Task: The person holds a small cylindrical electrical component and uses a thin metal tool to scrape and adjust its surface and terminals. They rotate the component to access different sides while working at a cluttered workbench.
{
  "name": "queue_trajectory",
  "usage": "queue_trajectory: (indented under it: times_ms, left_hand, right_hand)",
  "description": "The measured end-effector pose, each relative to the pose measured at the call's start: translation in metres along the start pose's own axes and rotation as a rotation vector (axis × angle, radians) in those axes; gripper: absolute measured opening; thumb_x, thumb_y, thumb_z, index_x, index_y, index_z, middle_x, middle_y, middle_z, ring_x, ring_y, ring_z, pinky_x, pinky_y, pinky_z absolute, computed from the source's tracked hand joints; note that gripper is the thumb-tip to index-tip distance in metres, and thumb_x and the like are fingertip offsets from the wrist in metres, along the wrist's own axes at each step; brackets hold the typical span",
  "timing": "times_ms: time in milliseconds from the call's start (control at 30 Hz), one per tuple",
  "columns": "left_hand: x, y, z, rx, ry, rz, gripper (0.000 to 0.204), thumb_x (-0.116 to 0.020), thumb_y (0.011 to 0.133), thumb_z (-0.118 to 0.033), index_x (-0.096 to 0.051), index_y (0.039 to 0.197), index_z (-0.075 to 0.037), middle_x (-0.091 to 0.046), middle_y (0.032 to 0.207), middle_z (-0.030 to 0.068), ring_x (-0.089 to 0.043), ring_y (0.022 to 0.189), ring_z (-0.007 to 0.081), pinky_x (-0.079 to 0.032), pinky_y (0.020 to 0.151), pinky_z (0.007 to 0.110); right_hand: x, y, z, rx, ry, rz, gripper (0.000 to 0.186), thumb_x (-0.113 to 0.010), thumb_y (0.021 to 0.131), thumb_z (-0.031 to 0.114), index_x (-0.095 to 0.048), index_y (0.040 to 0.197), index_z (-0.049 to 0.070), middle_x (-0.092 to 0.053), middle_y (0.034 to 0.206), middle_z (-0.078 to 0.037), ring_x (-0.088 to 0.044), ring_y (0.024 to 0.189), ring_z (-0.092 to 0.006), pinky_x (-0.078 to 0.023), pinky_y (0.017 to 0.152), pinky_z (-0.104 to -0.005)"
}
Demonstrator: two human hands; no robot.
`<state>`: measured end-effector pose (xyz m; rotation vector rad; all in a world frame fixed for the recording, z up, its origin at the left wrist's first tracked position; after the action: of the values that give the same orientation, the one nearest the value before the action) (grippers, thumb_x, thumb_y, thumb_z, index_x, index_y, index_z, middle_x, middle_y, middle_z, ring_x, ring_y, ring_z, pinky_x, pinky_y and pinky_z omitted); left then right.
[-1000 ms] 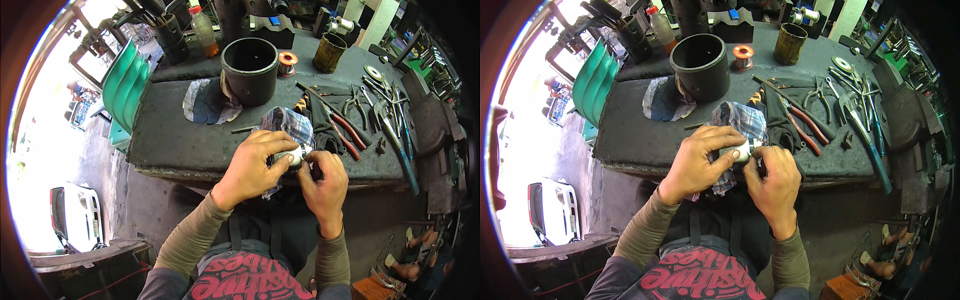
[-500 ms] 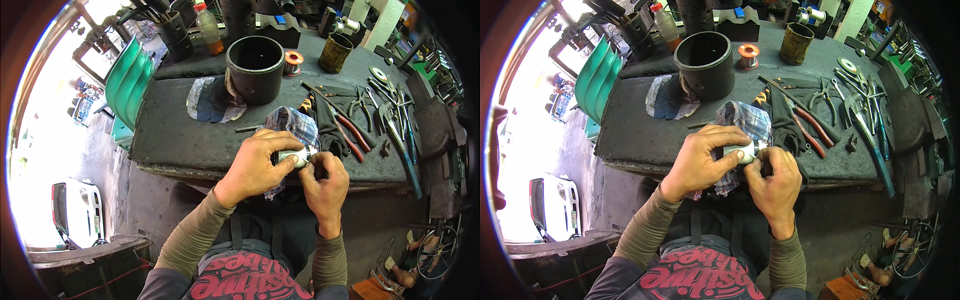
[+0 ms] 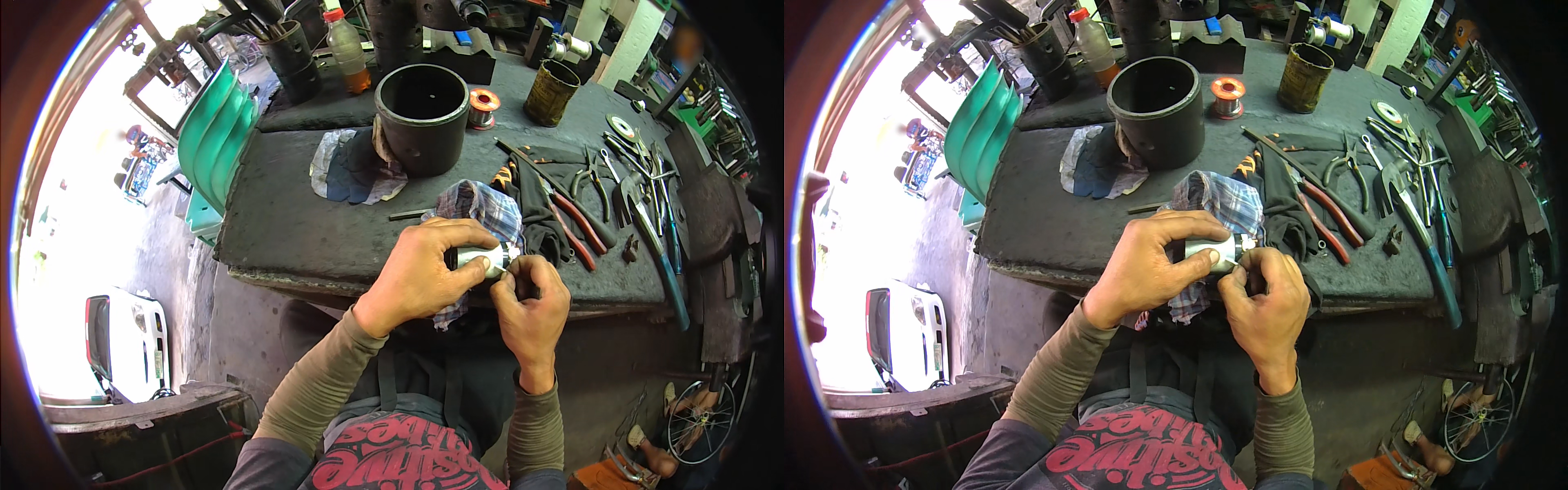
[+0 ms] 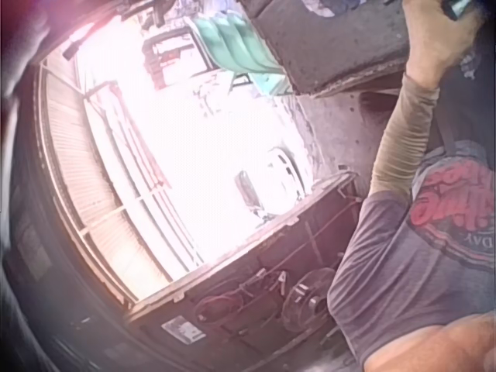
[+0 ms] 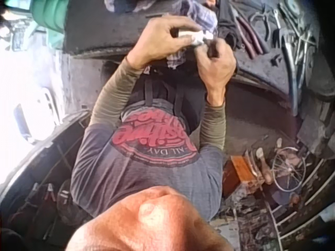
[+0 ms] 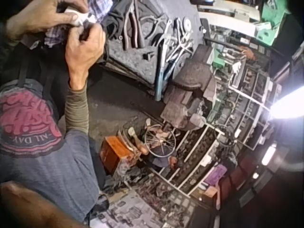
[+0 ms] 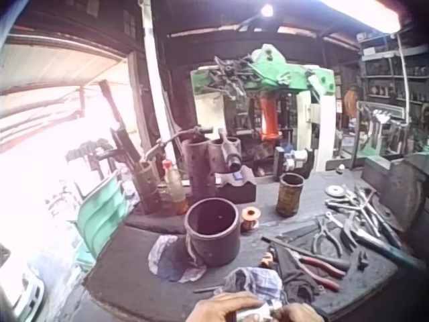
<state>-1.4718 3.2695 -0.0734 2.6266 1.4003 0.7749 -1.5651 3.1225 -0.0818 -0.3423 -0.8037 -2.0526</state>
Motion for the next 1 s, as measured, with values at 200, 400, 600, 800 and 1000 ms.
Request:
queue_trajectory:
  times_ms: [200, 400, 600, 800, 1000]
  left_hand:
    - [0.000, 0.000, 0.004, 0.028, -0.043, 0.005, 0.029, -0.079, 0.088, -0.007, -0.080, 0.116, 0.001, -0.081, 0.116, 0.0137, -0.075, 0.109, 0.0250, -0.053, 0.103, 0.037]
    - [0.000, 0.001, 0.003, 0.026, -0.063, 0.007, 0.030, -0.080, 0.087, -0.008, -0.080, 0.116, 0.001, -0.081, 0.117, 0.0142, -0.075, 0.110, 0.0259, -0.055, 0.102, 0.037]
    - [0.002, 0.002, 0.005, 0.040, -0.047, 0.005, 0.031, -0.079, 0.088, -0.008, -0.080, 0.118, 0.001, -0.081, 0.117, 0.0153, -0.075, 0.110, 0.0277, -0.056, 0.102, 0.038]
    - [0.002, 0.002, 0.005, 0.075, -0.081, 0.020, 0.030, -0.078, 0.090, -0.007, -0.080, 0.119, 0.001, -0.080, 0.118, 0.0157, -0.075, 0.111, 0.0255, -0.056, 0.101, 0.037]
    - [0.002, 0.002, 0.011, 0.104, -0.084, 0.025, 0.029, -0.076, 0.094, -0.008, -0.079, 0.121, 0.001, -0.081, 0.117, 0.0158, -0.075, 0.109, 0.0224, -0.057, 0.099, 0.036]
  right_hand:
    - [-0.001, -0.002, 0.000, 0.057, 0.005, -0.005, 0.014, -0.077, 0.081, 0.004, -0.066, 0.089, 0.004, -0.059, 0.076, -0.008, -0.056, 0.067, -0.0254, -0.046, 0.064, -0.0398]
    - [0.001, -0.004, 0.004, 0.094, 0.022, 0.005, 0.014, -0.077, 0.080, 0.002, -0.066, 0.090, 0.003, -0.060, 0.077, -0.008, -0.056, 0.067, -0.0242, -0.046, 0.064, -0.0384]
    - [0.002, -0.006, -0.007, 0.061, 0.080, 0.004, 0.015, -0.076, 0.080, 0.000, -0.067, 0.091, 0.002, -0.060, 0.077, -0.007, -0.054, 0.067, -0.0216, -0.046, 0.063, -0.0368]
    - [0.004, -0.008, -0.004, 0.065, 0.072, 0.010, 0.014, -0.076, 0.080, -0.001, -0.067, 0.091, 0.002, -0.061, 0.078, -0.007, -0.055, 0.068, -0.0229, -0.046, 0.064, -0.0374]
    - [-0.001, -0.018, 0.014, 0.175, 0.007, -0.003, 0.015, -0.076, 0.080, 0.000, -0.067, 0.092, 0.003, -0.063, 0.081, -0.009, -0.059, 0.072, -0.0286, -0.048, 0.066, -0.0412]
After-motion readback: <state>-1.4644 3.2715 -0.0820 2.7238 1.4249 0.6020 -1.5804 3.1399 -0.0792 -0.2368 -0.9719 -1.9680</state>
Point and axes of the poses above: each hand's wrist, its own y-axis towards the middle knuckle, its own x-axis out of the back of the hand, z = x × y, the point moved 10 cm from there along y, towards the middle knuckle
